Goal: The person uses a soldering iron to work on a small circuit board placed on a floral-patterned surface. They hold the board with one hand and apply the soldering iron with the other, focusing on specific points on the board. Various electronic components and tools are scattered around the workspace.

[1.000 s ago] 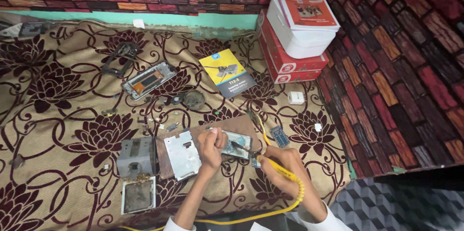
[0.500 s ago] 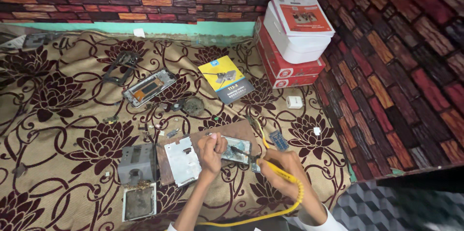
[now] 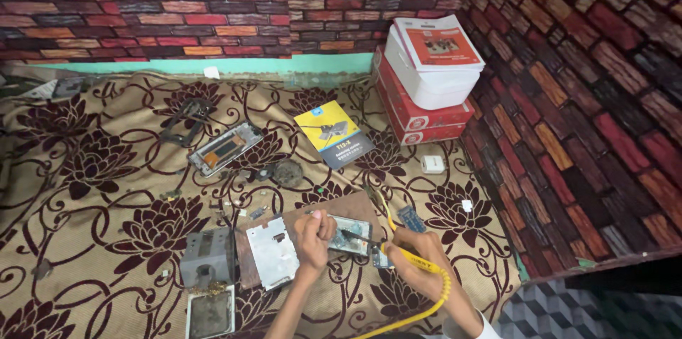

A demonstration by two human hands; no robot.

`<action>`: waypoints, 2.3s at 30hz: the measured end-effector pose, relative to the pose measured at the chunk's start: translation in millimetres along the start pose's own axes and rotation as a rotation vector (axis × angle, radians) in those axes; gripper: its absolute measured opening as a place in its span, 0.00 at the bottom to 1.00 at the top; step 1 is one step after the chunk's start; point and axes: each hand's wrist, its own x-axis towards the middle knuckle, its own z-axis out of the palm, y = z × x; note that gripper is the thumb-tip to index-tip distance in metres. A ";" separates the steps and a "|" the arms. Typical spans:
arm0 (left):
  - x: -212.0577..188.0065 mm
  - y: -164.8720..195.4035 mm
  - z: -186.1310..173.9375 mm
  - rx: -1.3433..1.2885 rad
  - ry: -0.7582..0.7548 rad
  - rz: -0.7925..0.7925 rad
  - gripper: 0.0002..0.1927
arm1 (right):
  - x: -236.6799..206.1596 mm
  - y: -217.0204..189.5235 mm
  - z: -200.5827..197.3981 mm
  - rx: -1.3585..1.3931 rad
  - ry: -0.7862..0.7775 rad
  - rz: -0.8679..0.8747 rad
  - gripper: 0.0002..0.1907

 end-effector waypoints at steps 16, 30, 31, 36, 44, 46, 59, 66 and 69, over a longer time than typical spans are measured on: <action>0.8 1.4 -4.3 0.056 0.005 -0.044 0.21 | -4.9 8.5 1.4 0.018 -0.044 -0.064 0.15; 1.3 2.3 -2.5 0.036 0.015 -0.031 0.21 | 3.2 -1.0 -0.4 -0.012 -0.024 -0.048 0.15; 0.2 2.7 -2.4 0.033 0.011 -0.026 0.21 | 2.1 -3.8 -0.9 -0.012 -0.029 -0.058 0.15; -0.7 4.7 -0.5 0.036 0.003 -0.028 0.22 | 6.0 -11.6 -7.4 -0.042 -0.051 -0.122 0.15; -0.4 4.8 0.7 0.010 -0.026 -0.014 0.21 | -0.6 -21.4 -12.3 0.037 0.179 -0.631 0.14; -0.7 4.4 0.4 0.023 -0.031 0.001 0.22 | 1.3 -21.0 -12.1 0.018 -0.017 -0.335 0.15; -1.4 6.4 2.7 0.009 -0.030 -0.016 0.22 | 12.9 -11.8 -7.4 -0.033 -0.014 -0.069 0.15; -2.8 5.6 3.7 -0.006 -0.028 -0.026 0.22 | 12.7 -24.2 -8.6 -0.039 -0.043 -0.081 0.15; -2.5 4.7 3.9 0.023 -0.003 -0.023 0.21 | 11.1 -25.2 -7.4 -0.089 -0.026 -0.117 0.13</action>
